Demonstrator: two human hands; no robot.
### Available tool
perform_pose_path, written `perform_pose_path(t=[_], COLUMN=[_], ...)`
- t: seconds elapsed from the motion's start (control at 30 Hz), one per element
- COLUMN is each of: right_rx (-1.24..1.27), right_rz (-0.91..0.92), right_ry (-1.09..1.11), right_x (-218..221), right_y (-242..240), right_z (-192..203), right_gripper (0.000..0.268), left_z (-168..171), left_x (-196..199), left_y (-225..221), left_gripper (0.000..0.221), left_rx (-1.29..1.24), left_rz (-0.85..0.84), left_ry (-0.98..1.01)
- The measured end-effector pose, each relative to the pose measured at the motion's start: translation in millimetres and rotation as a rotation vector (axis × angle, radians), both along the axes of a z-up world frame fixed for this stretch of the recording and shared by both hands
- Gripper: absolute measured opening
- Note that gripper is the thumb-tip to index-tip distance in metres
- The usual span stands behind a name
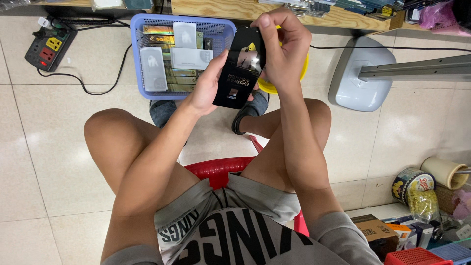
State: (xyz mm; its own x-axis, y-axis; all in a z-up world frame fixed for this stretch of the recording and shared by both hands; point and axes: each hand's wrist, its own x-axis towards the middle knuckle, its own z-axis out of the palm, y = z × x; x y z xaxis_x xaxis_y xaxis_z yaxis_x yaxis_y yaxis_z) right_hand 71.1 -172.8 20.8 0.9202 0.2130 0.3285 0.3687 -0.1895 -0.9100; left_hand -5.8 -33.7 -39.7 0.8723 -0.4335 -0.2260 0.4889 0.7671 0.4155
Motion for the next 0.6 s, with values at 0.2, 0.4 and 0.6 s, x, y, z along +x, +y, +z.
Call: perform_pose_path(t=[0.2, 0.4, 0.6], right_rx=[0.036, 0.063, 0.018], right_rz=[-0.040, 0.143, 0.222], right_ry=[0.039, 0.140, -0.023], right_x=[8.0, 0.8, 1.4], right_y=[-10.7, -8.7, -12.4], right_z=[6.9, 11.5, 7.7], right_gripper=[0.043, 0.036, 0.031], left_z=[7.6, 11.4, 13.4], left_x=[-1.0, 4.1, 5.8], left_y=[14.6, 12.7, 14.5], left_gripper=[0.073, 0.074, 0.072], left_rx=[-0.012, -0.066, -0.102], left_rz=[-0.024, -0.002, 0.053], left_ry=[-0.063, -0.053, -0.036])
